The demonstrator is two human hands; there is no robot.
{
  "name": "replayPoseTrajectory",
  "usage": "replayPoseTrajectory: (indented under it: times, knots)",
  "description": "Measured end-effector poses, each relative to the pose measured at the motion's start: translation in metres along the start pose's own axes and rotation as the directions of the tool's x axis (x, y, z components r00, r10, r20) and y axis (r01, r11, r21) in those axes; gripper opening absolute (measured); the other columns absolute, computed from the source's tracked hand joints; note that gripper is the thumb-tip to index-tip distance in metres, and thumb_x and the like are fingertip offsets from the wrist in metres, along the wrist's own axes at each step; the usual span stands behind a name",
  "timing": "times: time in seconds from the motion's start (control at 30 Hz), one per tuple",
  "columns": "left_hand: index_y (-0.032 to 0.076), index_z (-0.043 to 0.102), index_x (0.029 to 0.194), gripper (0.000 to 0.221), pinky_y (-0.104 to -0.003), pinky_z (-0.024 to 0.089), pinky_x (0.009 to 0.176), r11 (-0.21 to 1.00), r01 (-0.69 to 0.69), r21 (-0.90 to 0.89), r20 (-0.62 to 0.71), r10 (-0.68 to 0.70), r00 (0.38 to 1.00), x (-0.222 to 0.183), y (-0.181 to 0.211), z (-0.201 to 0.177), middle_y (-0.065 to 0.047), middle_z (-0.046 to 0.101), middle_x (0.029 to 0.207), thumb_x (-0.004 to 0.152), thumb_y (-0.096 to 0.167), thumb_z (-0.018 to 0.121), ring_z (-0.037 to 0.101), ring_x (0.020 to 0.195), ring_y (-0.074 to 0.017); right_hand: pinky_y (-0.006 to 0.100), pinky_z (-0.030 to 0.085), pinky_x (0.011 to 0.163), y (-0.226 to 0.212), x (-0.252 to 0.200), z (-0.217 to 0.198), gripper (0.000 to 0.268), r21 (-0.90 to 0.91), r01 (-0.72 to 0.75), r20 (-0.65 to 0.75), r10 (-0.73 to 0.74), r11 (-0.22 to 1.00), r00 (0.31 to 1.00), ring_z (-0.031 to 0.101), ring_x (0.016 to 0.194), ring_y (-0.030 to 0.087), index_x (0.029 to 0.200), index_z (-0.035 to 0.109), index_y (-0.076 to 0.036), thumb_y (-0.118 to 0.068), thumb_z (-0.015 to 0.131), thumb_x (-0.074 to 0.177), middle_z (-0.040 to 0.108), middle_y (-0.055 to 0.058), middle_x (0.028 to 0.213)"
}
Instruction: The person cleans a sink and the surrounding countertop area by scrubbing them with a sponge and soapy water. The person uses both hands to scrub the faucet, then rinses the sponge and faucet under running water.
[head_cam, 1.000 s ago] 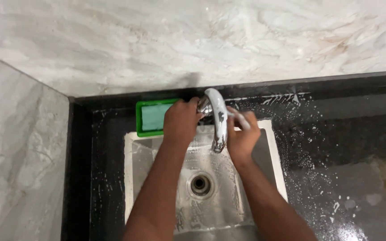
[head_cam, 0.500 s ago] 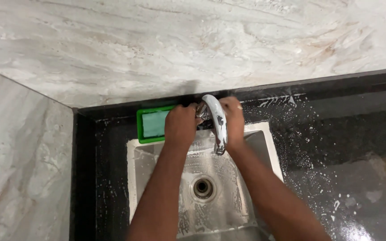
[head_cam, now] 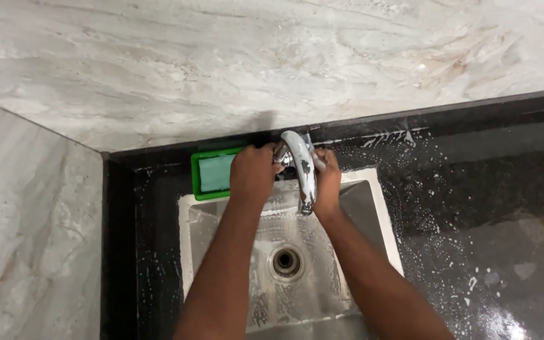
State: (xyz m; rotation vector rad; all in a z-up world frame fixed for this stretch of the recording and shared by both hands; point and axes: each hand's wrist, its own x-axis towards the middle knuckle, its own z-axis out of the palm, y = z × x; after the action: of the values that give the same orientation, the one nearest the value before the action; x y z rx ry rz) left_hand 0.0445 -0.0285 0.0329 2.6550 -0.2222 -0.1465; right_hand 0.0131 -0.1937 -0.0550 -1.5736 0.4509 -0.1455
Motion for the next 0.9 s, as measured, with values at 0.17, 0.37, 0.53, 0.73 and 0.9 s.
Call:
replayPoseTrajectory:
  times: [0.17, 0.37, 0.53, 0.73, 0.9]
  knots:
    - [0.013, 0.075, 0.109, 0.039, -0.049, 0.057, 0.078, 1.000, 0.009, 0.010, 0.010, -0.009, 1.000, 0.001, 0.002, 0.000, -0.018, 0.073, 0.090, 0.077, 0.030, 0.086, 0.071, 0.088, -0.0376, 0.027, 0.043, 0.067, -0.012, 0.000, 0.004, 0.008, 0.026, 0.165, -0.097, -0.162, 0.986, 0.982, 0.052, 0.078, 0.011, 0.106, 0.065, -0.002, -0.005, 0.062, 0.100, 0.059, 0.002, 0.093]
    - [0.016, 0.075, 0.115, 0.043, -0.050, 0.055, 0.079, 1.000, 0.007, -0.022, -0.017, -0.008, 1.000, -0.001, 0.001, -0.005, -0.019, 0.072, 0.093, 0.075, 0.029, 0.086, 0.070, 0.090, -0.0384, 0.024, 0.048, 0.075, -0.019, 0.012, 0.001, 0.013, 0.111, 0.324, 0.004, -0.326, 0.940, 0.945, 0.059, 0.085, 0.011, 0.108, 0.070, 0.003, 0.002, 0.063, 0.097, 0.062, 0.004, 0.098]
    - [0.016, 0.074, 0.117, 0.047, -0.050, 0.055, 0.077, 0.999, -0.031, -0.016, -0.073, 0.030, 0.997, -0.006, -0.008, 0.000, -0.018, 0.072, 0.092, 0.074, 0.031, 0.087, 0.069, 0.088, -0.0380, 0.024, 0.048, 0.072, -0.029, 0.004, 0.000, 0.023, -0.299, 0.515, 0.126, -0.502, 0.803, 0.856, 0.060, 0.084, 0.012, 0.108, 0.072, 0.003, 0.009, 0.069, 0.086, 0.063, 0.005, 0.099]
    - [0.015, 0.073, 0.117, 0.045, -0.049, 0.051, 0.090, 1.000, -0.018, 0.006, -0.012, 0.018, 1.000, -0.016, -0.016, -0.007, -0.015, 0.071, 0.102, 0.077, 0.032, 0.086, 0.065, 0.099, -0.0358, 0.025, 0.049, 0.079, -0.031, 0.000, 0.003, 0.026, -0.270, 0.530, 0.127, -0.516, 0.804, 0.847, 0.062, 0.092, 0.014, 0.110, 0.072, 0.002, 0.010, 0.060, 0.088, 0.063, 0.005, 0.102]
    - [0.008, 0.058, 0.139, 0.068, -0.046, 0.039, 0.116, 0.942, -0.298, 0.152, -0.254, 0.329, 0.910, -0.037, -0.061, 0.025, -0.017, 0.067, 0.130, 0.075, 0.008, 0.081, 0.059, 0.127, -0.0304, 0.029, 0.050, 0.075, -0.029, -0.005, 0.007, 0.013, -0.333, 0.499, 0.113, -0.491, 0.800, 0.864, 0.062, 0.086, 0.015, 0.106, 0.070, 0.002, 0.002, 0.068, 0.094, 0.063, 0.007, 0.098]
